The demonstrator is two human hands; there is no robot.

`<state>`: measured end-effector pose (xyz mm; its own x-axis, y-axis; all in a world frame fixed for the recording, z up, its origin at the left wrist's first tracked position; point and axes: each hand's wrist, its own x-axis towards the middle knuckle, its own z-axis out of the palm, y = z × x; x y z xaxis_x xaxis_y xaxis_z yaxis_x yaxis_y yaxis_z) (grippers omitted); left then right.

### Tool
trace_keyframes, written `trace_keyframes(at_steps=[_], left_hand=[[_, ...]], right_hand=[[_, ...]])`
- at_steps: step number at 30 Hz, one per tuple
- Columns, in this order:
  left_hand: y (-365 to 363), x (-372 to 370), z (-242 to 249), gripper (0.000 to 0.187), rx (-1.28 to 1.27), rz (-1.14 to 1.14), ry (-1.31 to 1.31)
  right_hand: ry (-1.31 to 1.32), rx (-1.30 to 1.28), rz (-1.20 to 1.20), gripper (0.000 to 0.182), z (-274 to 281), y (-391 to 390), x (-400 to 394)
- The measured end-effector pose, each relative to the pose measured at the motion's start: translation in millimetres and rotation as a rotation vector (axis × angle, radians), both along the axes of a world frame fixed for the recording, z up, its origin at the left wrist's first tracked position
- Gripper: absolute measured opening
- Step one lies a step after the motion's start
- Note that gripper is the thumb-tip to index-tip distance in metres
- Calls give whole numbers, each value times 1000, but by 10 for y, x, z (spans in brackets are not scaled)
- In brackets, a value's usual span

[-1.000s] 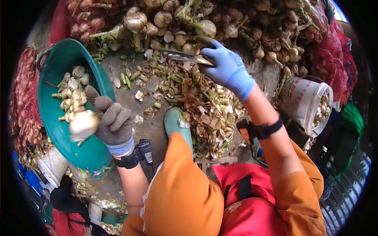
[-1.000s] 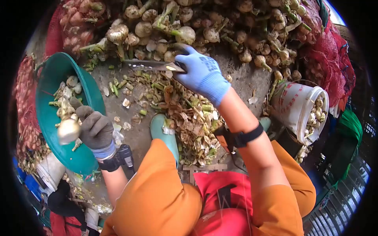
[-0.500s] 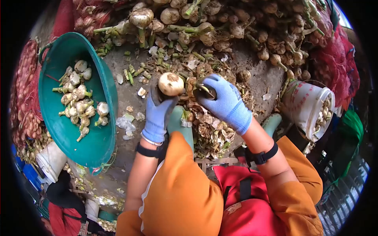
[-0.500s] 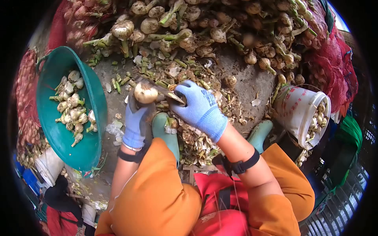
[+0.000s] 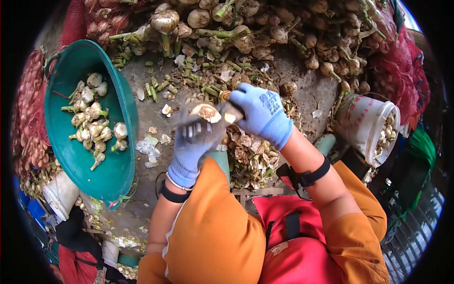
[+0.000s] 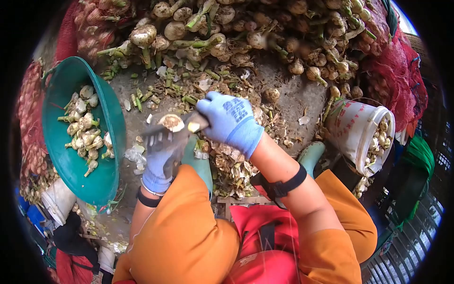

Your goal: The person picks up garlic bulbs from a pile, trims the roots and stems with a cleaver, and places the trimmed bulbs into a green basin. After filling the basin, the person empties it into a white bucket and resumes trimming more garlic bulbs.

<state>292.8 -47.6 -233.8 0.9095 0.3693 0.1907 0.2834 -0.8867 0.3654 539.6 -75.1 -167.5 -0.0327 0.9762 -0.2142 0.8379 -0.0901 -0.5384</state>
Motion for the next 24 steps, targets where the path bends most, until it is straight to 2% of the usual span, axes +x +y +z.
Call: trace_keyframes(at_steps=[2,3,4,6,8,10,11,12,14,15,16,18,20,21,22,23,24], left_hand=[[34,413,688,74,-1158,83,-467],[11,374,806,90,-1277,151,-240],[104,414,717,90,-1259,166,-257],[157,465,527,86,-607,372,-271],[215,568,266,81,-589,437,-229],[112,412,-133,82,-1346,508,-357],[74,476,284,76,-1866,525,-730],[-40,409,256,66,-1840,674,-872],[162,342,375,51,-1468,692,-419],[266,262,382,45,-1254,755,-473],[384,149,376,41,-1040,810,-516],[591,59,780,43,-1824,502,-1238],[879,-209,641,51,-2274,-317,-1526],[846,-134,681,55,-2235,-173,-1561],[841,-11,613,58,-2195,-26,-1457],[789,96,521,59,-2157,218,-1234],[659,263,385,62,-2147,404,-1142]], right_hand=[[-64,-247,-314,17,-445,63,284],[158,-301,-460,18,-599,-39,430],[381,-343,-576,19,-706,-3,537],[1078,-471,-724,22,-426,-1,225],[1081,-421,-631,24,-297,42,78],[931,-390,-478,25,8,100,19],[524,153,-157,25,-18,117,-16],[337,84,-65,26,105,122,-9],[92,-273,-21,26,-47,207,170],[30,-453,-63,29,-186,241,305],[-49,-271,-73,23,-367,187,436],[207,-29,-276,25,-256,317,608],[465,296,-463,28,-252,522,611],[480,280,-475,30,-360,675,666],[495,257,-487,33,-497,783,677],[629,179,-560,28,-654,851,618],[598,102,-521,24,-594,855,505]])
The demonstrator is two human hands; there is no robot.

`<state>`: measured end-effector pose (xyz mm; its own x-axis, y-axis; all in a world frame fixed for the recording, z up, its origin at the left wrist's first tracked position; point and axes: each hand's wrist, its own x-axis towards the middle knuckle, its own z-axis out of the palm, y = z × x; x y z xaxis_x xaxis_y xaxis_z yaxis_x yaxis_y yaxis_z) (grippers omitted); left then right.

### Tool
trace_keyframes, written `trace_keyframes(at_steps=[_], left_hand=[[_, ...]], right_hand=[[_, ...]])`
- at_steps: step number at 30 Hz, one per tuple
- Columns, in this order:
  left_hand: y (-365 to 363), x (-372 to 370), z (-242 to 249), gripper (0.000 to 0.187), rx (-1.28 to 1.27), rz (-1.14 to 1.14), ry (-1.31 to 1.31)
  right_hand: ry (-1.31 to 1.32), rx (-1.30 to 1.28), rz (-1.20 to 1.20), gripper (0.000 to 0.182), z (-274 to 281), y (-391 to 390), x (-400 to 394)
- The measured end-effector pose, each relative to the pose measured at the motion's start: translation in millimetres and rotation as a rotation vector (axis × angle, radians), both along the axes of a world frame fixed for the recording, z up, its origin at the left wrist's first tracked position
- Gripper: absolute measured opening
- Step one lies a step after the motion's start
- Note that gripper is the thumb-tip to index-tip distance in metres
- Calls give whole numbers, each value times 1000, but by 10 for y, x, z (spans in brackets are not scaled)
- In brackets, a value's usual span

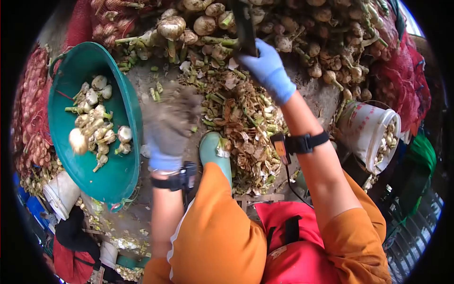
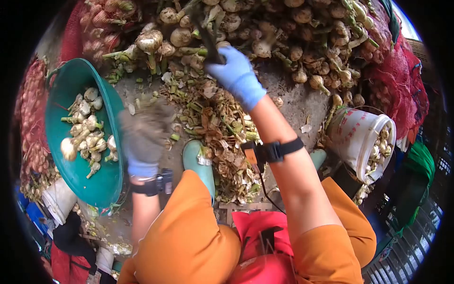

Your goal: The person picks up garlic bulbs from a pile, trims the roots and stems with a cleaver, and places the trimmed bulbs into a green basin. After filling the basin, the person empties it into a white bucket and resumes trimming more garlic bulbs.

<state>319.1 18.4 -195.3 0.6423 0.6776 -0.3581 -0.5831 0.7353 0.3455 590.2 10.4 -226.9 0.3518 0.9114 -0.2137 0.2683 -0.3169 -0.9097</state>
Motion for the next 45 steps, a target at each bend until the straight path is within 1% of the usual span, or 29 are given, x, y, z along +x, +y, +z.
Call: trace_keyframes(at_steps=[2,5,7,8,10,11,12,14,15,16,18,20,26,28,29,30,31,32,33,34,36,37,38,39,40,42,43,44,45], left_hand=[[-167,138,-415,65,-65,4,157],[-337,119,-732,54,-210,-55,53],[-306,75,-512,48,319,-203,461],[-290,78,-407,48,324,-207,462],[-340,143,-254,50,266,-81,590],[-421,207,-278,54,172,74,591],[-483,164,-370,54,175,66,586],[-526,22,-488,60,998,-199,964],[-422,-76,-491,73,1795,-252,1166],[-462,-72,-508,73,1792,-249,1169],[-587,-56,-505,80,1011,-170,1135],[-596,-46,-468,88,1077,-123,1125],[-598,45,47,75,686,-230,875],[-558,140,270,71,866,-301,880],[-568,143,330,77,1197,-297,966],[-557,158,292,77,1202,-291,966],[-543,178,195,81,1200,-212,1041],[-590,174,98,85,1184,-157,1109],[-565,217,8,96,1032,-314,1138],[-511,248,-17,106,1508,-299,1293],[-612,266,-132,105,826,-238,879],[-558,171,-262,94,807,-280,909],[-699,26,-367,72,87,-58,353],[-687,-23,-299,61,102,-74,455],[-604,-35,-224,51,134,-88,545],[-355,41,173,33,474,-218,959],[-245,12,245,36,438,2,874],[-114,-84,295,41,395,210,786],[31,-242,425,46,325,224,451]], right_hand=[[-196,148,174,25,168,-219,-348],[56,-88,465,25,484,-736,-754],[136,-222,513,24,504,-925,-789],[108,-263,455,25,565,-923,-701],[-143,-233,326,23,565,-886,-574],[-267,-207,331,21,583,-853,-531],[-431,-193,415,22,587,-839,-510],[-662,-149,547,27,625,-840,-563],[-652,-161,596,29,662,-849,-578],[-653,-161,600,29,690,-855,-596],[-663,-96,643,29,721,-886,-638],[-639,-82,642,30,708,-874,-631],[-632,-24,587,23,530,-852,-553],[-589,-323,468,22,245,-811,-417],[-434,-443,357,20,116,-815,-250],[-277,-551,251,21,101,-778,-136],[71,-581,161,25,84,-797,-126],[418,-432,46,28,34,-868,-255],[523,-486,69,29,233,-881,-365],[610,-512,104,30,425,-776,-414],[745,-302,41,29,384,-780,-578],[416,-162,170,27,448,-768,-582],[92,-28,300,27,515,-762,-592],[-190,-62,507,26,684,-717,-552],[-361,4,523,26,685,-707,-549],[-411,-419,618,29,412,-595,-330],[-371,-618,604,31,299,-551,-197],[-394,-507,573,31,238,-532,-117],[-350,-349,475,33,238,-453,-101]])
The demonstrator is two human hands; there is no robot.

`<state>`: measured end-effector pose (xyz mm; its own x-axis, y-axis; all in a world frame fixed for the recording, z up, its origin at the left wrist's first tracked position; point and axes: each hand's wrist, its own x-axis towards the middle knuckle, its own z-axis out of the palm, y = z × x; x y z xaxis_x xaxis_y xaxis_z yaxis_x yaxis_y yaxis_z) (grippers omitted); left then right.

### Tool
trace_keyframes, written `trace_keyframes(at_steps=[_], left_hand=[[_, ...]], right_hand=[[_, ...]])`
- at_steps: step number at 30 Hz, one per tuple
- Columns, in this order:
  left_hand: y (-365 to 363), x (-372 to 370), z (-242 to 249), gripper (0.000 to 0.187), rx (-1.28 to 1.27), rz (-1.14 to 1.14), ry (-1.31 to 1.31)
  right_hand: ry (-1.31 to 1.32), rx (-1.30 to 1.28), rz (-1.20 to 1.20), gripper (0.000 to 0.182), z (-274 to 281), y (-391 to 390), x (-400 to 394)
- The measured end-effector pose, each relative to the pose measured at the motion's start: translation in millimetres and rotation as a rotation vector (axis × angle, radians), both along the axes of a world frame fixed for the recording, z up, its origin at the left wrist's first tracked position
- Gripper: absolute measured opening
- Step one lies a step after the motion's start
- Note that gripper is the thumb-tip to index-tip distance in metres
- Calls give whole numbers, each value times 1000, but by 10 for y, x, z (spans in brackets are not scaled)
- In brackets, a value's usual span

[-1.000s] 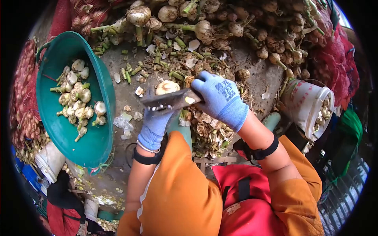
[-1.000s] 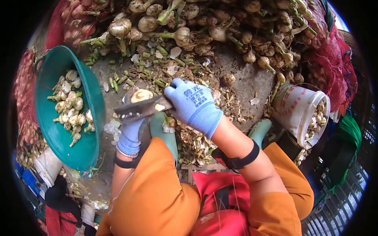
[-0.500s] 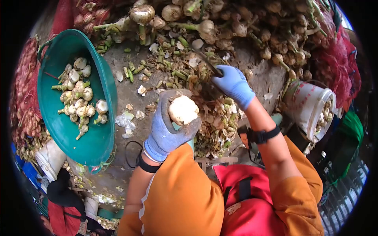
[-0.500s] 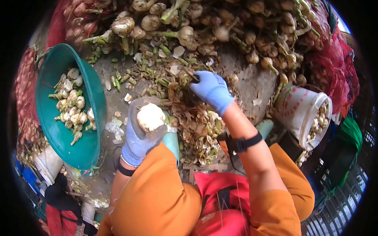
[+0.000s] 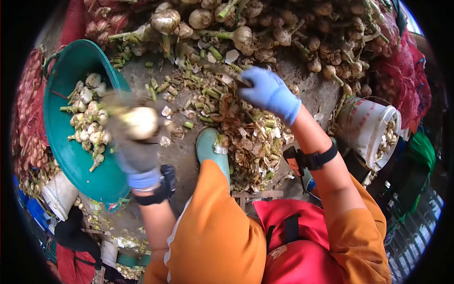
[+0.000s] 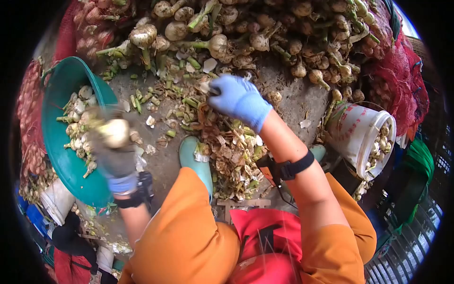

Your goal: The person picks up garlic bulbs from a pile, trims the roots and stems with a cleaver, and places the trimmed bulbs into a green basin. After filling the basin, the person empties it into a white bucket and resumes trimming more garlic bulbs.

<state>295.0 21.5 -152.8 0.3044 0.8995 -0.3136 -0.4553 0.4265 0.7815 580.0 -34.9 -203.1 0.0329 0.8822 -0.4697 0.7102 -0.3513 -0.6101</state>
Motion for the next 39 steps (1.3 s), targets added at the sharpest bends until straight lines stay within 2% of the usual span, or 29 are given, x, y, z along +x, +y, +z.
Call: trace_keyframes(at_steps=[3,4,5,7,9,10,11,12,13,14,15,16,17,19,20,21,23,25,26,30,34,36,37,38,39], left_hand=[[270,-339,28,62,-215,-87,-962],[232,-227,-3,65,-128,-62,-875],[171,-98,-49,68,-128,-19,-640],[40,113,-219,68,-278,1,-339],[-57,91,-584,71,-356,-125,-298],[-179,136,-732,71,-368,-118,-303],[-317,312,-765,65,-404,-63,-149],[-382,403,-815,60,-429,-6,4],[-434,362,-931,60,-428,4,6],[-510,296,-1069,52,-365,-133,-43],[-550,237,-1133,45,-302,-271,-89],[-502,335,-944,43,28,-401,351],[-492,278,-977,52,-232,-370,65],[-490,409,-712,49,49,-294,502],[-500,409,-709,49,54,-299,498],[-500,401,-727,58,125,-329,510],[-517,353,-782,76,260,-382,535],[-578,289,-826,94,386,-427,565],[-570,336,-565,99,440,-392,556],[-612,296,-546,95,338,-387,596],[-627,307,-494,88,364,-373,624],[-574,251,-531,81,-891,-184,-391],[-651,257,-510,81,-892,-190,-391],[-740,345,-315,81,-425,-277,-151],[-770,386,-189,81,48,-352,86]], right_hand=[[100,366,-138,40,-36,403,-173],[-14,399,-174,39,-147,585,-225],[-126,419,-213,38,-322,689,-278],[-189,338,-237,40,-430,779,-264],[-179,92,-130,38,-365,733,-276],[-127,69,-123,35,-319,615,-303],[-86,175,-161,32,-302,385,-380],[89,185,-117,29,-324,210,-435],[122,310,-71,26,-179,-28,-562],[292,392,-33,25,-6,-217,-700],[340,237,83,27,106,-358,-725],[438,203,1,26,202,-473,-713],[531,167,-83,26,287,-548,-676],[432,42,-332,25,431,-513,-518],[140,195,-150,26,459,-472,-431],[-21,261,20,27,442,-461,-397],[-187,331,187,25,537,-448,-439],[-203,314,230,32,585,-466,-521],[-196,299,244,28,603,-460,-532],[-159,311,216,23,538,-439,-531],[-126,366,176,23,385,-438,-502],[-138,354,132,21,266,-451,-479],[-151,343,89,20,178,-455,-455],[-256,183,29,17,31,-424,-371],[-280,80,-167,18,-216,-443,-163]])
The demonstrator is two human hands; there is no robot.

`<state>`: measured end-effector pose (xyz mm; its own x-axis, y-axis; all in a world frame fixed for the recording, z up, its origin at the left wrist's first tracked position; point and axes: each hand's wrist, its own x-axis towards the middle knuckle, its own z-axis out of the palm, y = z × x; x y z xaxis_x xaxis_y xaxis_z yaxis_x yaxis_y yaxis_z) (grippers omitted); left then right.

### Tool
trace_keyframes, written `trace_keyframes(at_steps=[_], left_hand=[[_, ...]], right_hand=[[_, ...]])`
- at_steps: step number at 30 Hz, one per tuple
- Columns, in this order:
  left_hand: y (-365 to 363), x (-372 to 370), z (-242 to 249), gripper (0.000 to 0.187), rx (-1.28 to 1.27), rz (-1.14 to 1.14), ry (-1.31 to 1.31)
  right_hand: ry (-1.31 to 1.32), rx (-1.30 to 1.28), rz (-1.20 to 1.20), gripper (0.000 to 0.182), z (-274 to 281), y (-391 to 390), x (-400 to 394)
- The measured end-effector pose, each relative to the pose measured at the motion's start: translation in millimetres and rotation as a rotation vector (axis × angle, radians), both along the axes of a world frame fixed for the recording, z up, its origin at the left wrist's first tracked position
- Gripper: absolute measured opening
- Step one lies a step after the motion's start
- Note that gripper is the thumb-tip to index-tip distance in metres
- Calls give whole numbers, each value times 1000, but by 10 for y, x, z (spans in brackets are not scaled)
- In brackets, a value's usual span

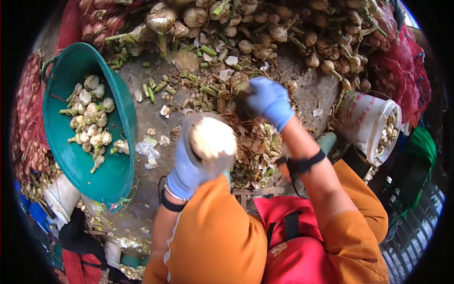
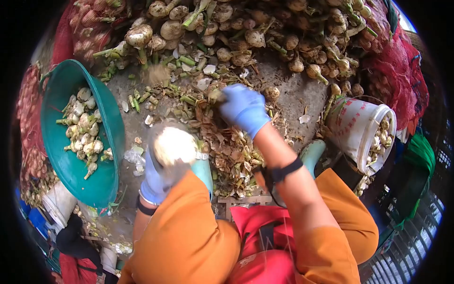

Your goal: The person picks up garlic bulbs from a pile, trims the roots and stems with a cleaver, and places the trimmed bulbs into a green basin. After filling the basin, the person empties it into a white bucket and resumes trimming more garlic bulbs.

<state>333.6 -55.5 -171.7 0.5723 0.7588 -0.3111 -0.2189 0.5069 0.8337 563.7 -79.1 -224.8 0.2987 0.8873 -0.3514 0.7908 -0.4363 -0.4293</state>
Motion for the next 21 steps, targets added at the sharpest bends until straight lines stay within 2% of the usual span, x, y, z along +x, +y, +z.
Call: trace_keyframes(at_steps=[1,2,4,5,6,8,10,11,12,14,15,16,18,20,21], left_hand=[[35,-47,27,87,326,-144,136],[91,-50,-27,87,343,-119,143],[71,-54,-83,94,100,20,323],[131,61,-14,98,223,-117,348],[174,61,-212,99,548,-273,544],[30,31,-486,89,429,-216,384],[26,-237,-999,77,-401,-152,8],[58,-208,-745,66,-413,-104,-36],[131,-156,-472,55,-415,-59,-83],[168,-137,-539,49,-164,-84,62],[140,-41,-381,54,-54,-29,240],[203,31,-328,53,-131,38,136],[362,-46,-151,41,52,66,179],[604,-478,-226,46,-153,244,-65],[734,-513,-63,45,-356,120,-549]], right_hand=[[101,-171,-189,21,-228,-21,266],[338,-33,-342,24,-126,-47,283],[759,-76,-454,30,-155,-94,81],[866,-220,-413,32,115,-27,-18],[964,-89,-391,31,81,8,-151],[1216,-13,-532,30,143,8,-234],[1146,-240,-421,27,739,92,-175],[776,107,-119,20,611,34,-244],[571,411,169,22,571,36,-245],[333,307,267,22,673,40,-147],[226,180,285,23,574,61,-38],[119,42,263,24,340,57,75],[24,-316,211,23,186,98,346],[-25,57,100,22,115,11,511],[16,184,-2,22,303,89,509]])
